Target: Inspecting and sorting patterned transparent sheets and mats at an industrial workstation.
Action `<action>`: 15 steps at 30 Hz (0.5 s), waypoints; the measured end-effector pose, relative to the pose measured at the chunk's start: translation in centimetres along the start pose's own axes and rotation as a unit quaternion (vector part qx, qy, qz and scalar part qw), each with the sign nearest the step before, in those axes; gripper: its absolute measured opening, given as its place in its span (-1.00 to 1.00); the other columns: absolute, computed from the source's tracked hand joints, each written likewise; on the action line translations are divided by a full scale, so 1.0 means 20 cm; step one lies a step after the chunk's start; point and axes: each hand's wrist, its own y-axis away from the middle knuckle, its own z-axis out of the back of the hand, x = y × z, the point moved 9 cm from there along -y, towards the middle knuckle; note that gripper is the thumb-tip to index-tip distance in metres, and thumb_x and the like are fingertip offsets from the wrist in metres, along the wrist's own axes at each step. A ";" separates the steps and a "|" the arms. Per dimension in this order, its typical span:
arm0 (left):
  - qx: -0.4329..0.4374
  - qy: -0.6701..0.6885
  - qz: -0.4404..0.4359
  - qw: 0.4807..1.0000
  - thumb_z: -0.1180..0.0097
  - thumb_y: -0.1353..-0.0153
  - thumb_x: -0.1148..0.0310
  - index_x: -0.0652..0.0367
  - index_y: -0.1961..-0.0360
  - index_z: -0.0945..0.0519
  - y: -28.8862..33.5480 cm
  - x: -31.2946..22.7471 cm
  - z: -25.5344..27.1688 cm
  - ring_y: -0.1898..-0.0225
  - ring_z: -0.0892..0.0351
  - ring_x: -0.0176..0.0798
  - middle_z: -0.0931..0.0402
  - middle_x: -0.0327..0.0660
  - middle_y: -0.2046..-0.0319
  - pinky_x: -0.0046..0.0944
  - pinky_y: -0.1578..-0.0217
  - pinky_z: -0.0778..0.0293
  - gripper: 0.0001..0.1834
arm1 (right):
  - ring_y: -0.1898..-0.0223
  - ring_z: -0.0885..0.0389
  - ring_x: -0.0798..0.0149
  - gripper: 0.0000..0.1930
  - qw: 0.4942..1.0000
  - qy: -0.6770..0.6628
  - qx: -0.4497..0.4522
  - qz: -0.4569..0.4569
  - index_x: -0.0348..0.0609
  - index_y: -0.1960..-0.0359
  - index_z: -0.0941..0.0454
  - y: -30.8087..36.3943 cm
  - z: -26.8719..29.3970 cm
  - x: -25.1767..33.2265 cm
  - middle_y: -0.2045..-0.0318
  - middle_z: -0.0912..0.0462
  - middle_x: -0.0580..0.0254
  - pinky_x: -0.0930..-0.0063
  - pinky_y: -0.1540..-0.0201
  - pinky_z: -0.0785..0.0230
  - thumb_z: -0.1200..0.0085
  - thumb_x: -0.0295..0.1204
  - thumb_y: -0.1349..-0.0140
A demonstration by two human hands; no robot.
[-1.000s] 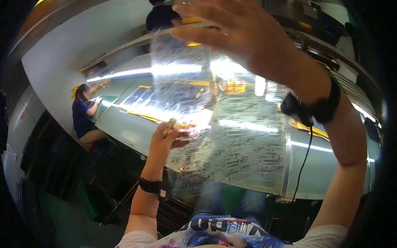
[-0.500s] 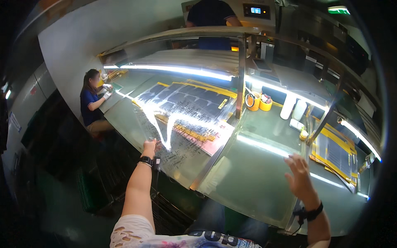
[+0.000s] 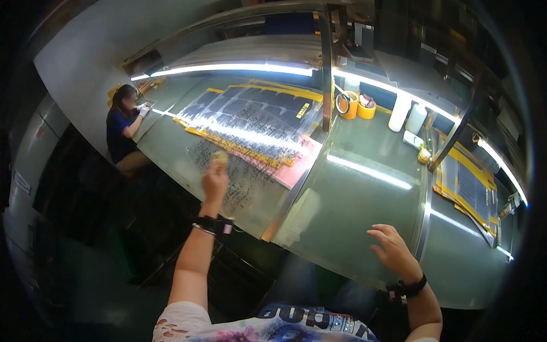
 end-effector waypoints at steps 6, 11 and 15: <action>0.232 0.208 -0.094 0.946 -0.13 -0.15 0.26 -0.02 0.26 -0.63 0.22 -1.06 -0.68 0.52 -0.59 0.04 -0.56 -0.03 0.58 -0.08 0.53 -0.44 -0.84 | -0.08 -0.40 -0.04 -0.63 0.999 -0.018 0.026 -0.007 -0.20 0.09 -0.51 0.12 -0.12 -0.01 0.00 -0.48 0.01 0.23 -0.16 -0.27 -0.19 -0.55 0.01; 0.315 0.027 -0.069 0.946 -0.05 -0.21 0.15 0.04 0.28 -0.53 0.38 -1.09 -1.26 0.45 -0.64 0.00 -0.60 -0.07 0.53 -0.04 0.44 -0.48 -0.78 | -0.07 -0.41 -0.03 -0.63 0.997 -0.040 0.035 -0.056 -0.21 0.09 -0.51 0.34 -0.16 -0.01 0.00 -0.49 0.02 0.25 -0.14 -0.27 -0.18 -0.55 0.01; 0.403 -0.062 0.009 0.913 -0.12 -0.16 0.06 0.08 -0.09 -0.39 0.54 -0.91 -1.45 0.31 -0.65 -0.06 -0.62 -0.09 0.36 -0.05 0.26 -0.47 -0.47 | -0.05 -0.43 -0.02 -0.66 0.990 -0.058 0.054 -0.121 -0.24 0.11 -0.51 0.52 -0.18 -0.11 0.02 -0.49 0.00 0.28 -0.08 -0.31 -0.13 -0.57 0.00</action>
